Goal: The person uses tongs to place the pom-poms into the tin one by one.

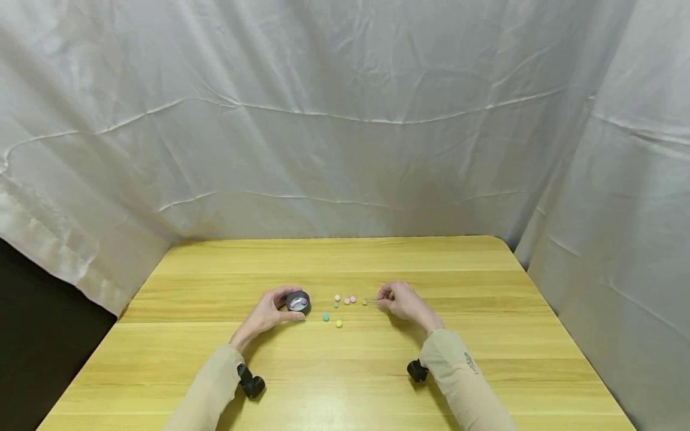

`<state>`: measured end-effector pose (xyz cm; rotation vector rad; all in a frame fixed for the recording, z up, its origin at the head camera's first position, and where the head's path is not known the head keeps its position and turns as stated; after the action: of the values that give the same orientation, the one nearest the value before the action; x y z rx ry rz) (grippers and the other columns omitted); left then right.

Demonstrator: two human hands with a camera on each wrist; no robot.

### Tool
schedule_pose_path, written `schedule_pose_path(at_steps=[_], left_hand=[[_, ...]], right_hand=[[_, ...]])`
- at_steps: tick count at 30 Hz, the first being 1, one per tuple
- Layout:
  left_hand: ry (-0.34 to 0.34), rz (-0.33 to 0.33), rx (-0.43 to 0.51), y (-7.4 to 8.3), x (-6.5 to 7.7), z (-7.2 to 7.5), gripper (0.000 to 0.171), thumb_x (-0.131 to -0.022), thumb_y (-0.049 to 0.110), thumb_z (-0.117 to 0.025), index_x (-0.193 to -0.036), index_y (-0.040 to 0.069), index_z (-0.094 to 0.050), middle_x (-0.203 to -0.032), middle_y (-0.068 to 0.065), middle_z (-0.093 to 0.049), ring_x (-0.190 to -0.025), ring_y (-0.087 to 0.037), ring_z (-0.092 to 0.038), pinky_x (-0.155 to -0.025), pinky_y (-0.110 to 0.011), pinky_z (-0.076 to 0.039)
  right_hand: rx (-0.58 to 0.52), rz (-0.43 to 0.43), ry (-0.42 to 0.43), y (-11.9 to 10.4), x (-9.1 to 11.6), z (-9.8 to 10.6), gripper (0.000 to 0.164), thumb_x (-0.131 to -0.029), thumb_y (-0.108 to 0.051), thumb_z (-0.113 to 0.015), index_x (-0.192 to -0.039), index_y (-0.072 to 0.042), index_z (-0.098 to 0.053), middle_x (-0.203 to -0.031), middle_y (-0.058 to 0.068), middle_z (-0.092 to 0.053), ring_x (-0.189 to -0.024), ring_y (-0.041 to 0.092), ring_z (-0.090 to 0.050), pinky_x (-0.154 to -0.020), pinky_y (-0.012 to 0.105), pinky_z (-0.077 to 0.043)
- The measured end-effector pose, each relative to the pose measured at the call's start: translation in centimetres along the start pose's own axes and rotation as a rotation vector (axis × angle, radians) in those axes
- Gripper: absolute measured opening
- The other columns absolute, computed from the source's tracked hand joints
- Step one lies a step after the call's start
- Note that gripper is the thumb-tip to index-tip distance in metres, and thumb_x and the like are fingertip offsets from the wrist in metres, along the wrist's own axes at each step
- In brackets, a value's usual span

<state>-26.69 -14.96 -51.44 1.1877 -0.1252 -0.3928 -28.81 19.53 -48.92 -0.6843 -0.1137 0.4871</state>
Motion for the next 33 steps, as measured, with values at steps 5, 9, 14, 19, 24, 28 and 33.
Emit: schedule_pose_path(at_steps=[5,9,14,19,24,28,33], left_hand=[[-0.001,-0.007,0.002,0.0,0.0,0.0,0.064,-0.081,0.009,-0.085,-0.136,-0.003,-0.057,-0.133,-0.025,-0.062,-0.123,-0.04,-0.062,-0.108,-0.049,-0.05],[-0.003,-0.01,0.009,-0.1,0.0,0.0,0.064,-0.08,0.009,-0.085,-0.136,-0.004,-0.057,-0.134,-0.026,-0.062,-0.124,-0.04,-0.061,-0.108,-0.05,-0.049],[0.007,-0.003,0.0,-0.3,0.0,0.0,0.064,-0.08,0.009,-0.085,-0.136,-0.004,-0.057,-0.134,-0.025,-0.062,-0.124,-0.04,-0.061,-0.108,-0.051,-0.049],[0.011,0.0,-0.005,-0.4,-0.1,0.0,0.065,-0.08,0.009,-0.085,-0.137,-0.004,-0.056,-0.135,-0.025,-0.061,-0.124,-0.04,-0.061,-0.108,-0.051,-0.049],[0.003,0.003,-0.002,-0.4,0.0,0.0,0.064,-0.081,0.01,-0.085,-0.137,-0.003,-0.056,-0.135,-0.025,-0.061,-0.125,-0.04,-0.061,-0.108,-0.051,-0.049],[0.0,0.005,0.003,-0.3,0.1,0.0,0.064,-0.081,0.01,-0.084,-0.138,-0.002,-0.056,-0.135,-0.025,-0.061,-0.125,-0.04,-0.061,-0.108,-0.052,-0.049],[0.003,-0.001,0.004,-0.3,0.0,0.0,0.064,-0.081,0.01,-0.085,-0.137,-0.002,-0.057,-0.135,-0.025,-0.061,-0.124,-0.04,-0.061,-0.107,-0.052,-0.049]], right_hand=[[-0.022,-0.02,-0.006,-0.6,-0.1,0.1,0.006,-0.094,-0.005,-0.066,-0.091,-0.004,-0.071,-0.084,0.004,-0.067,-0.066,0.008,-0.053,-0.056,0.018,-0.043],[-0.03,-0.018,-0.01,-1.2,-0.3,0.1,0.006,-0.095,-0.005,-0.066,-0.092,-0.004,-0.072,-0.086,0.005,-0.068,-0.068,0.008,-0.054,-0.057,0.018,-0.044],[-0.045,-0.006,-0.012,-2.1,-0.7,0.1,0.006,-0.095,-0.005,-0.066,-0.093,-0.002,-0.071,-0.087,0.007,-0.067,-0.067,0.009,-0.054,-0.055,0.018,-0.044],[-0.024,0.009,-0.009,-3.0,-1.5,-0.4,0.007,-0.095,-0.006,-0.066,-0.095,-0.002,-0.071,-0.089,0.006,-0.068,-0.07,0.01,-0.055,-0.057,0.019,-0.046],[0.007,0.02,0.003,-4.1,-2.3,-0.9,0.007,-0.096,-0.007,-0.067,-0.095,-0.005,-0.073,-0.089,0.004,-0.069,-0.069,0.01,-0.054,-0.058,0.019,-0.044],[0.011,0.036,0.005,-5.1,-2.8,-1.3,0.006,-0.095,-0.009,-0.068,-0.094,-0.007,-0.073,-0.088,0.003,-0.069,-0.067,0.009,-0.052,-0.056,0.019,-0.043],[-0.017,0.053,-0.022,-6.3,-3.6,-2.0,0.008,-0.097,-0.009,-0.066,-0.097,-0.004,-0.073,-0.086,0.005,-0.07,-0.065,0.008,-0.055,-0.056,0.018,-0.044]])
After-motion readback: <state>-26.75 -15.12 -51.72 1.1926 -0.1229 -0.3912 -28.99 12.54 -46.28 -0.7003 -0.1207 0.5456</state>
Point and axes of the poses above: each hand's wrist, its own x-axis away from the middle knuckle, its own z-axis out of the back of the hand, y = z × x, the point moved 2 cm from there along -x, towards the middle knuckle
